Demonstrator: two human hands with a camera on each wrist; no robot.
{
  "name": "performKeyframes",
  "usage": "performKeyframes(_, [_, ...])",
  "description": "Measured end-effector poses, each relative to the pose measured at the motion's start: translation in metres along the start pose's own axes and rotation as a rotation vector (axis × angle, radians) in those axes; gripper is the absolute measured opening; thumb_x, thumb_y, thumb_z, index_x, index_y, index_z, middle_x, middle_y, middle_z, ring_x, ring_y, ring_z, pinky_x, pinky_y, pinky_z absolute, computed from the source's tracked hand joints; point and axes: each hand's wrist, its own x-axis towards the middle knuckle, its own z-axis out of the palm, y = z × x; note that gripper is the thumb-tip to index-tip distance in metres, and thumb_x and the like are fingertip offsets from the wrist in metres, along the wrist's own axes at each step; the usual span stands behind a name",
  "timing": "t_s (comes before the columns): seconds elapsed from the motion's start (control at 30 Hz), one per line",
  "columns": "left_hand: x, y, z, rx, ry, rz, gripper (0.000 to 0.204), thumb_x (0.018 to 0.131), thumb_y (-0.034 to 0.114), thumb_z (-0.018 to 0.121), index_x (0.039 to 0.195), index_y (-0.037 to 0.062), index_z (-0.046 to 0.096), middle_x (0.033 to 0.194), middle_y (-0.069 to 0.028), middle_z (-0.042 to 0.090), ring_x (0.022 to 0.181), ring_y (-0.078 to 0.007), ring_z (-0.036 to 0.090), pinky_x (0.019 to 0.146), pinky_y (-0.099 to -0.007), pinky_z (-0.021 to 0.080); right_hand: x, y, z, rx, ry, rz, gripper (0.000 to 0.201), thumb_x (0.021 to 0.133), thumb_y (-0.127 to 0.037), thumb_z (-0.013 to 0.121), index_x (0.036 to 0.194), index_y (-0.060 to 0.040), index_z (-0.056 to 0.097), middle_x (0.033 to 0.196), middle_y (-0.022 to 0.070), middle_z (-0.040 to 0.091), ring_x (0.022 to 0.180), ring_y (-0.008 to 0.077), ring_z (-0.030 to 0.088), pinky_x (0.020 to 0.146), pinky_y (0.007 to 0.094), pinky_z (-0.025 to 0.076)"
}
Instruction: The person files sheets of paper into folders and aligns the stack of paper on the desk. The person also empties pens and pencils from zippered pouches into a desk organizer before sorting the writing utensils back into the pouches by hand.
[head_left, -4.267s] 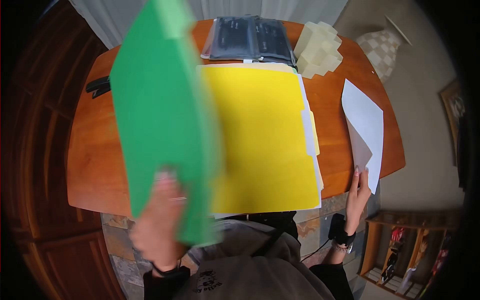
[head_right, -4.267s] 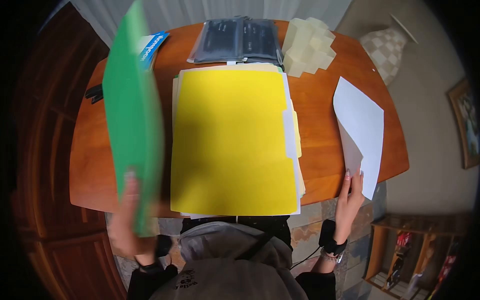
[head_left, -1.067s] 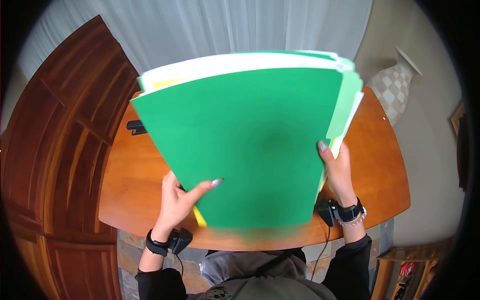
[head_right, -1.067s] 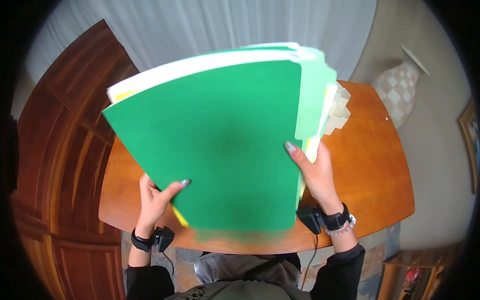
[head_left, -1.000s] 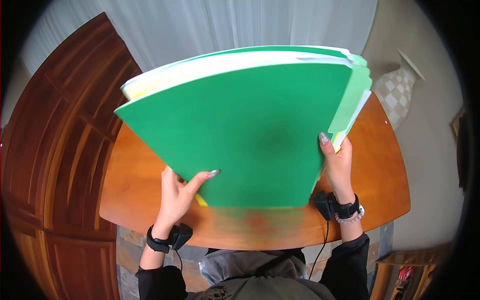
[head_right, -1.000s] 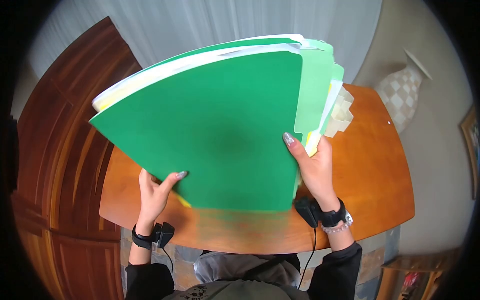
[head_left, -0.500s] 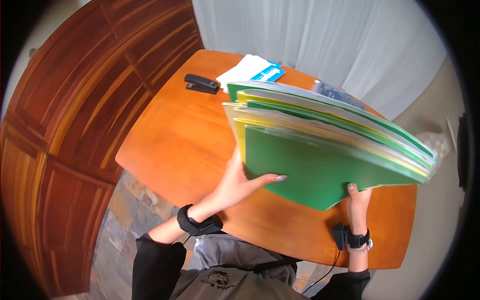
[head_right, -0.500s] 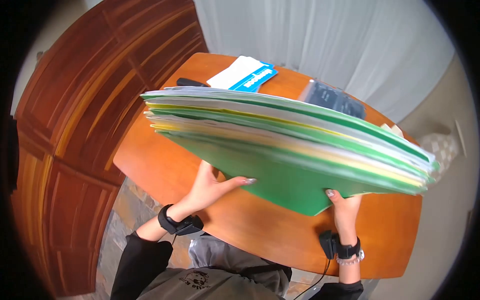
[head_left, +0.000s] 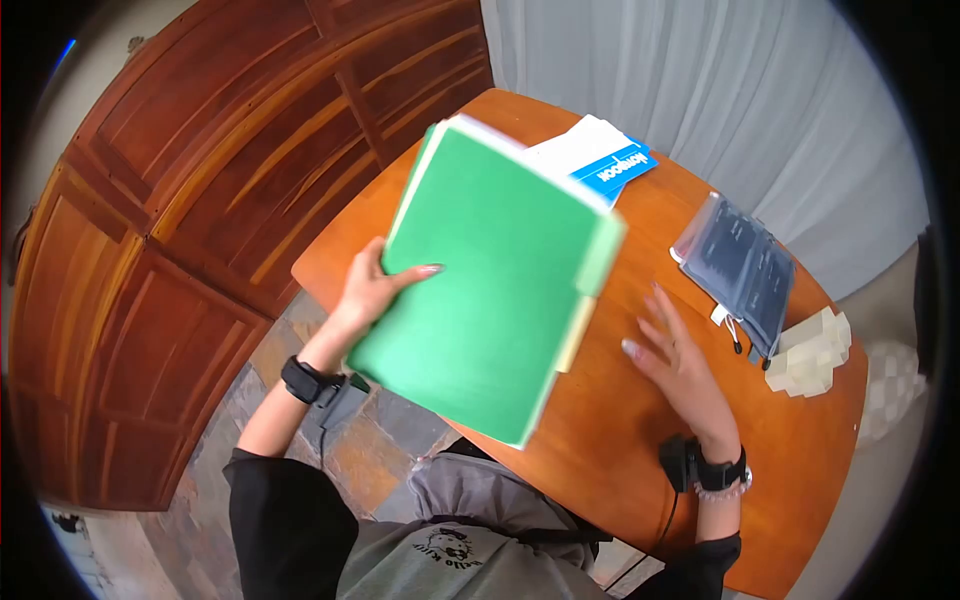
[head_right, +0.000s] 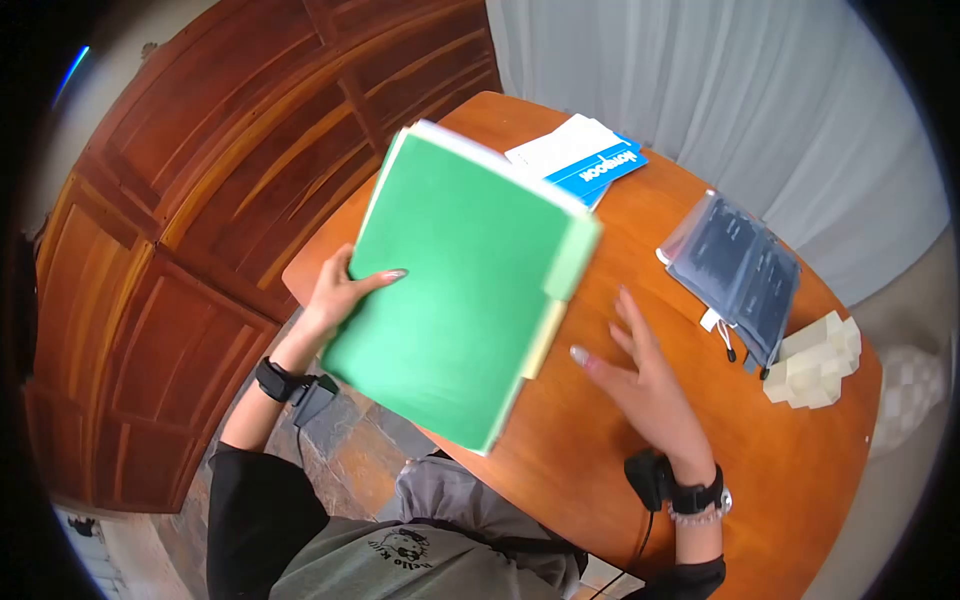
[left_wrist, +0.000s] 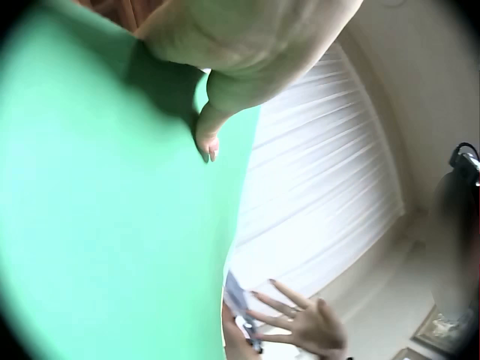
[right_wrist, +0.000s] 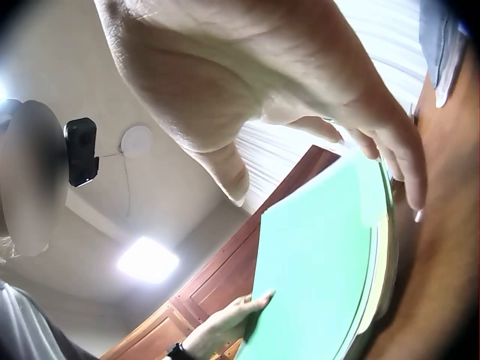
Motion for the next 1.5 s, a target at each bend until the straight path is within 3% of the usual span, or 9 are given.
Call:
performKeyframes(0.27, [0.062, -0.043, -0.067, 0.349, 0.041, -0.250, 0.070, 0.072, 0.034, 0.076, 0.110, -0.0163, 0.046, 0.085, -0.0221, 0.062, 0.068, -0.0264, 0.065, 0.057, -0.0341, 0.055, 0.015, -0.011, -0.042, 0.050, 0.126, -0.127, 0.058, 0.089, -0.016, 0.056, 0.139, -0.0037, 0.028, 0.144, 0.0132, 0.028, 0.131, 0.0294, 0.030, 0.104, 0.0386, 0.030])
performKeyframes(0.33, [0.095, -0.059, -0.088, 0.595, -0.111, -0.241, 0.074, 0.071, 0.037, 0.076, 0.119, -0.0092, 0.045, 0.100, -0.0222, 0.059, 0.086, -0.0304, 0.063, 0.067, -0.0434, 0.054, 0.012, -0.008, -0.056, -0.165, 0.171, -0.131, 0.060, 0.087, -0.018, 0.059, 0.138, -0.0062, 0.030, 0.145, 0.0160, 0.026, 0.134, 0.0316, 0.024, 0.106, 0.0406, 0.027])
performKeyframes(0.47, [0.081, 0.003, -0.037, 1.301, 0.324, 0.112, 0.065, 0.077, 0.030, 0.071, 0.131, 0.0102, 0.040, 0.128, -0.0183, 0.040, 0.119, -0.0336, 0.040, 0.092, -0.0543, 0.036, 0.017, 0.031, -0.083, -0.748, 0.398, 0.000, 0.067, 0.083, -0.024, 0.064, 0.139, -0.0105, 0.030, 0.147, 0.0189, 0.020, 0.137, 0.0373, 0.013, 0.107, 0.0481, 0.022])
performKeyframes(0.53, [0.083, 0.025, -0.015, 0.856, 0.281, 0.557, 0.051, 0.083, 0.021, 0.065, 0.127, 0.0041, 0.046, 0.119, -0.0166, 0.050, 0.112, -0.0298, 0.049, 0.091, -0.0427, 0.041, 0.030, 0.058, -0.100, -1.117, 0.660, 0.000, 0.075, 0.078, -0.035, 0.068, 0.139, -0.0120, 0.030, 0.148, 0.0204, 0.013, 0.136, 0.0416, 0.005, 0.105, 0.0573, 0.016])
performKeyframes(0.73, [0.023, 0.090, 0.110, -0.355, -0.324, 0.174, 0.045, 0.090, 0.027, 0.052, 0.129, 0.0050, 0.045, 0.120, -0.0143, 0.054, 0.109, -0.0258, 0.055, 0.088, -0.0395, 0.047, 0.052, 0.096, -0.137, -1.123, 0.529, 0.179, 0.077, 0.074, -0.047, 0.066, 0.140, -0.0294, 0.030, 0.150, 0.0130, 0.014, 0.136, 0.0422, 0.005, 0.100, 0.0681, 0.015])
performKeyframes(1.0, [0.023, 0.043, 0.211, -0.769, -0.752, -0.313, 0.043, 0.093, 0.028, 0.046, 0.128, 0.0042, 0.041, 0.121, -0.0129, 0.052, 0.111, -0.0244, 0.053, 0.094, -0.0387, 0.043, 0.046, 0.081, -0.120, -1.369, 0.489, 0.040, 0.054, 0.086, -0.019, 0.055, 0.135, -0.0328, 0.037, 0.142, 0.0080, 0.035, 0.128, 0.0436, 0.029, 0.090, 0.0750, 0.024])
performKeyframes(1.17, [0.029, 0.027, 0.214, -0.997, -0.713, -0.587, 0.040, 0.094, 0.030, 0.045, 0.125, 0.0043, 0.043, 0.120, -0.0118, 0.055, 0.112, -0.0239, 0.052, 0.095, -0.0405, 0.042, 0.013, 0.042, -0.068, -0.986, 0.101, -0.256, 0.058, 0.078, 0.003, 0.046, 0.130, -0.0221, 0.046, 0.134, 0.0203, 0.042, 0.116, 0.0402, 0.046, 0.097, 0.0424, 0.038])
performKeyframes(1.3, [0.030, 0.018, 0.212, -0.956, -0.591, -0.511, 0.032, 0.088, 0.016, 0.056, 0.117, 0.0034, 0.050, 0.110, -0.0101, 0.060, 0.100, -0.0210, 0.059, 0.086, -0.0355, 0.048, -0.006, 0.031, -0.060, -0.773, -0.344, -0.298, 0.053, 0.078, -0.004, 0.055, 0.129, -0.0175, 0.047, 0.138, 0.0170, 0.037, 0.117, 0.0401, 0.045, 0.097, 0.0412, 0.039])
performKeyframes(1.5, [0.012, 0.039, 0.210, -0.670, -0.653, -0.272, 0.031, 0.075, -0.001, 0.070, 0.104, 0.0025, 0.059, 0.095, -0.0047, 0.064, 0.087, -0.0113, 0.061, 0.077, -0.0253, 0.049, 0.010, -0.005, -0.081, -0.668, 0.122, -0.356, 0.076, 0.063, -0.024, 0.079, 0.130, -0.0119, 0.045, 0.134, 0.0171, 0.041, 0.117, 0.0361, 0.045, 0.100, 0.0394, 0.036])
